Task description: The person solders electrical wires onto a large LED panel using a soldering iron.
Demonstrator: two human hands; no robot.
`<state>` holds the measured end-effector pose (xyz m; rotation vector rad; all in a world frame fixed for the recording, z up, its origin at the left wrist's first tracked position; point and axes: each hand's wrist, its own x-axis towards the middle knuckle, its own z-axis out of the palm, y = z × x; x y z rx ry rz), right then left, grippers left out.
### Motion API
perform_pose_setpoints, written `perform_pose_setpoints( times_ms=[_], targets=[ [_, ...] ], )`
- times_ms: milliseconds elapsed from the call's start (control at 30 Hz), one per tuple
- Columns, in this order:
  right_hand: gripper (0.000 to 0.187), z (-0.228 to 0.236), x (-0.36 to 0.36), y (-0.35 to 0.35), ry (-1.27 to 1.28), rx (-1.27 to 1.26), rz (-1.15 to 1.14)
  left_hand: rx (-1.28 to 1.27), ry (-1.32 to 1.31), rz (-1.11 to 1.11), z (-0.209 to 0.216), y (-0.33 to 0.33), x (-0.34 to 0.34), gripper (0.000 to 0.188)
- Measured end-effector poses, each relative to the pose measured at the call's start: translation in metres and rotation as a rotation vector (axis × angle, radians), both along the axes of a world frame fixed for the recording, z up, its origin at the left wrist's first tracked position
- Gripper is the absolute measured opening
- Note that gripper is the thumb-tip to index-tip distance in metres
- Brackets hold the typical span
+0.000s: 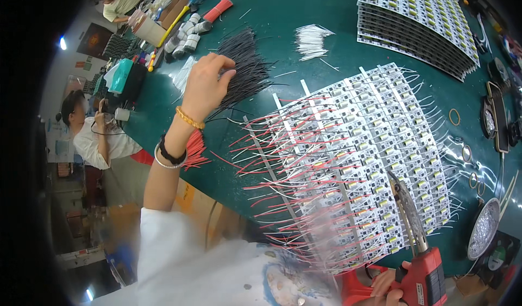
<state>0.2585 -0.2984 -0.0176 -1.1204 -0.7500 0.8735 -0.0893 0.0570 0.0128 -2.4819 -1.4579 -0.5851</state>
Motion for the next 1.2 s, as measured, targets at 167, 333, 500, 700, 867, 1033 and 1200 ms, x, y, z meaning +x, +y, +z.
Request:
perform_pose_setpoints(
  times_ms=[167, 333, 500, 700, 867, 1033, 1200],
  targets=[
    [0.066, 0.001, 0.003, -0.004, 0.0, -0.052, -0.088, -0.052, -0.014, -0.083, -0.016, 0.031, 0.003, 0.013],
    [0.063, 0.0, 0.002, -0.007, -0.006, -0.064, -0.049, -0.042, 0.035, -0.09, -0.012, 0.028, 0.005, 0.011],
    [0.063, -0.002, 0.004, -0.01, 0.015, -0.063, -0.05, 0.009, -0.007, 0.023, 0.004, 0.02, 0.007, 0.014],
    [0.064, -0.002, 0.003, -0.013, 0.016, -0.049, -0.06, -0.027, -0.285, -0.099, 0.008, 0.011, 0.024, 0.007],
    [0.066, 0.007, -0.002, -0.01, -0.009, -0.084, -0.031, -0.374, -0.595, -0.144, 0.025, -0.048, 0.081, 0.002],
    [0.072, 0.008, -0.002, -0.006, 0.06, -0.051, 0.018, -0.618, -0.509, -0.282, 0.026, -0.124, 0.119, 0.006],
    [0.052, 0.007, -0.012, -0.002, 0.185, 0.074, -0.056, -0.652, -0.533, -0.316, 0.006, -0.142, 0.14, 0.017]
  ],
)
